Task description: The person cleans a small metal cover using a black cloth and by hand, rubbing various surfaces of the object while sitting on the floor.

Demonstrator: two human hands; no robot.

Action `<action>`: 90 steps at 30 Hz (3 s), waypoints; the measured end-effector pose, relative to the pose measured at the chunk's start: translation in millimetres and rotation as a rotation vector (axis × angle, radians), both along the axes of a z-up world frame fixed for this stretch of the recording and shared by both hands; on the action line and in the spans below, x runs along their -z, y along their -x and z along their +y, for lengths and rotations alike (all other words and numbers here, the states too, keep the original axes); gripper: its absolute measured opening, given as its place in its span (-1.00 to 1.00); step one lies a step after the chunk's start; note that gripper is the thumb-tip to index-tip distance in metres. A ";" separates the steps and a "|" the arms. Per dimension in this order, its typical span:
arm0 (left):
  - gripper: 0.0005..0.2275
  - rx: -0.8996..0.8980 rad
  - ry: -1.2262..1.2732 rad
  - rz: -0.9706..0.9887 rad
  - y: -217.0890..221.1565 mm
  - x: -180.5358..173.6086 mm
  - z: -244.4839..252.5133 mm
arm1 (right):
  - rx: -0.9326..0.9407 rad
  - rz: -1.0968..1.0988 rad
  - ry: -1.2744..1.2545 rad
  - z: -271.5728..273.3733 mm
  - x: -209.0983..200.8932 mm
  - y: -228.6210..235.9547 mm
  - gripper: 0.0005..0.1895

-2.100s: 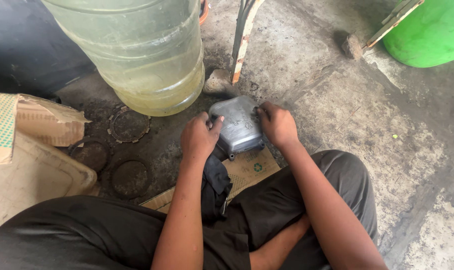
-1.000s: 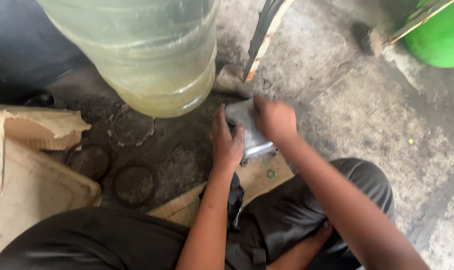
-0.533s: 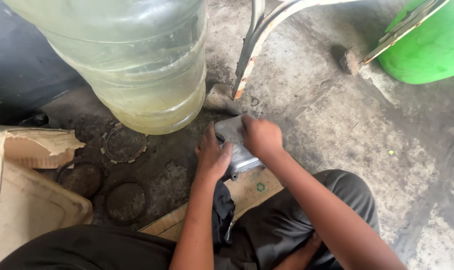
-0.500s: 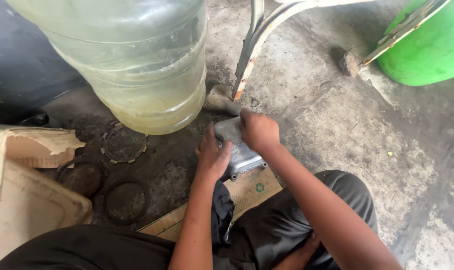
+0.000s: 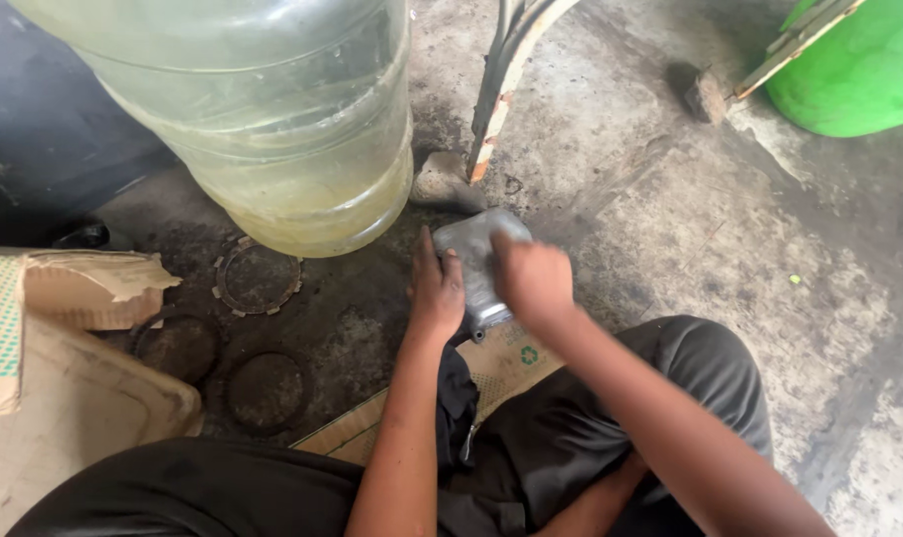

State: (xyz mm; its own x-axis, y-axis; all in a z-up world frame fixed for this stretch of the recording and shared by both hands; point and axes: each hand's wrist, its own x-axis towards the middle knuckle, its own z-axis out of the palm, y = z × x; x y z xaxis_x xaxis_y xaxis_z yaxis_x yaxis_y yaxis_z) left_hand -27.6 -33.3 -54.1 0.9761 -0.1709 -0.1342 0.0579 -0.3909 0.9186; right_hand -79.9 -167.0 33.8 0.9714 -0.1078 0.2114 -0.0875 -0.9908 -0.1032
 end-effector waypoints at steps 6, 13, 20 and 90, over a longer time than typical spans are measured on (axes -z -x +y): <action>-0.39 0.002 -0.023 -0.008 2.6 -4.3 3.8 | -0.023 -0.056 -0.037 -9.7 -0.3 -60.3 -0.87; -0.36 -0.022 -0.055 0.000 1.9 -22.8 0.7 | -0.048 0.034 -0.006 9.3 -5.6 45.9 -0.88; -0.34 0.000 -0.099 -0.019 3.7 -24.5 2.5 | -0.053 -0.107 0.024 3.4 -4.8 -57.5 -0.86; -0.46 -0.063 -0.182 -0.068 13.3 -36.2 -4.4 | 0.080 -0.011 -0.011 -7.0 -4.3 20.7 -0.93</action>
State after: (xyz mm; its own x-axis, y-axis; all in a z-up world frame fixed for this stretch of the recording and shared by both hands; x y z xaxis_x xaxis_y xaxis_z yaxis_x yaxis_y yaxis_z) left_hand -40.9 -37.7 -18.0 0.9920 -0.0882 -0.0904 0.0274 -0.5486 0.8356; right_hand -100.6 -174.0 38.1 0.9573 -0.1876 0.2200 -0.1654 -0.9794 -0.1158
